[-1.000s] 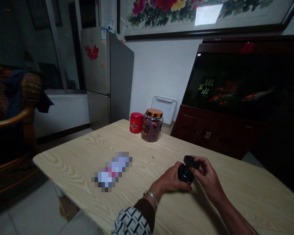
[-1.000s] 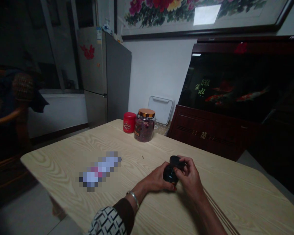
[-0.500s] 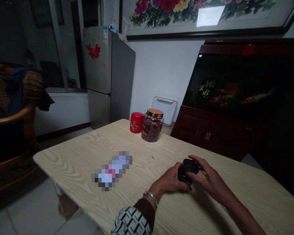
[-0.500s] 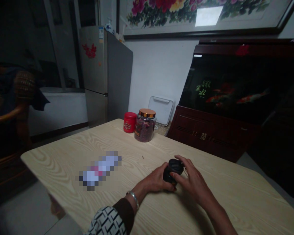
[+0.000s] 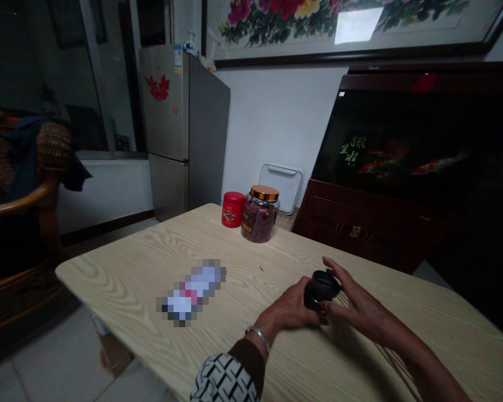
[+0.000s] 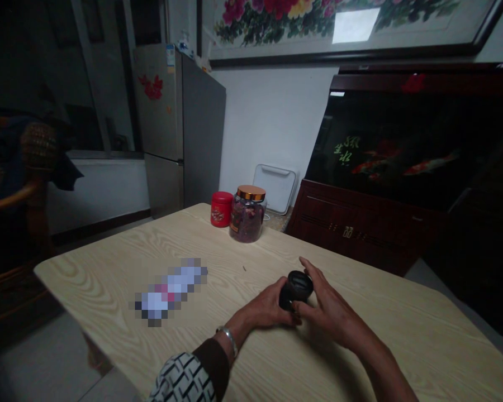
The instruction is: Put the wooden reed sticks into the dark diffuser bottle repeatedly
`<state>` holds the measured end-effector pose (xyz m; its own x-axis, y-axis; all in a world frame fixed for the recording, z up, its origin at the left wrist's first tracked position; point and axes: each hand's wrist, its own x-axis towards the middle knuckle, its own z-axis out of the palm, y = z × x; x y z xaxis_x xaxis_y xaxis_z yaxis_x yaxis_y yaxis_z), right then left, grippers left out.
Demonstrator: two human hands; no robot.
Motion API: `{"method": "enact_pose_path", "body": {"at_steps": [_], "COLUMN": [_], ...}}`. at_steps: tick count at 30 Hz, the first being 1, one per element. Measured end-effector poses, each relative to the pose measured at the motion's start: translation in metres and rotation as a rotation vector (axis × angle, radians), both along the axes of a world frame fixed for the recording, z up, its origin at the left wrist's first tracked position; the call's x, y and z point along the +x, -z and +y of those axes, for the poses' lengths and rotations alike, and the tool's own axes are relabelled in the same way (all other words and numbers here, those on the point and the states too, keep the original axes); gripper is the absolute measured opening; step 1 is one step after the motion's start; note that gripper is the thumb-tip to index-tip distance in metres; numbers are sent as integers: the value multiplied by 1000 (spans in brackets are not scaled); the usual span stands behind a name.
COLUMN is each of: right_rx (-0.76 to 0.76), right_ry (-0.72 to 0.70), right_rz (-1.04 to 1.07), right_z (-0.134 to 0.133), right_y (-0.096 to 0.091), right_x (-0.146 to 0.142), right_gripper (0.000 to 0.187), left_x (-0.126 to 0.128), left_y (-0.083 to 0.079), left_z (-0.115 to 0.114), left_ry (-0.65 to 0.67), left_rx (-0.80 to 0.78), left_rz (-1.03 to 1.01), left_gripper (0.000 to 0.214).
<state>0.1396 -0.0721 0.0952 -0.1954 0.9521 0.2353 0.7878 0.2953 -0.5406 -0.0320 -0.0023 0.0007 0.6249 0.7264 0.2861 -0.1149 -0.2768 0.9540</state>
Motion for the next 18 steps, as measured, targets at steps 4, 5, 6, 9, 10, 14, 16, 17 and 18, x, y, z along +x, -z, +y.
{"method": "enact_pose_path", "body": {"at_steps": [4, 5, 6, 9, 10, 14, 16, 17, 18], "right_rx": [-23, -38, -54, -68, -54, -57, -110, -134, -151], "right_ry": [10, 70, 131, 213, 189, 32, 54, 99, 151], "right_rz": [-55, -95, -133, -156, -128, -25, -46, -80, -125], "right_z": [4, 4, 4, 0, -1, -3, -3, -4, -4], "right_y": [-9, -12, -13, -14, -13, -11, -14, -16, -18], "right_x": [8, 7, 6, 4, 4, 8, 9, 9, 10], "right_gripper": [65, 68, 74, 95, 101, 110, 106, 104, 102], "left_x": [-1, -1, -1, -2, -2, -1, -1, -1, -1], "left_y": [0, 0, -1, -3, -4, -4, -3, -2, -2], "left_z": [0, 0, 0, -1, -1, -2, -2, -1, -1], "left_ry": [-2, 1, 5, 8, 1, -39, -28, -21, -15], "left_rx": [-16, -19, -23, -15, -7, 22, 8, -3, -12], "left_rz": [30, 34, 38, 29, 28, 29, 31, 31, 32], "left_gripper": [77, 78, 78, 78, 79, 83, 82, 81, 80]}}
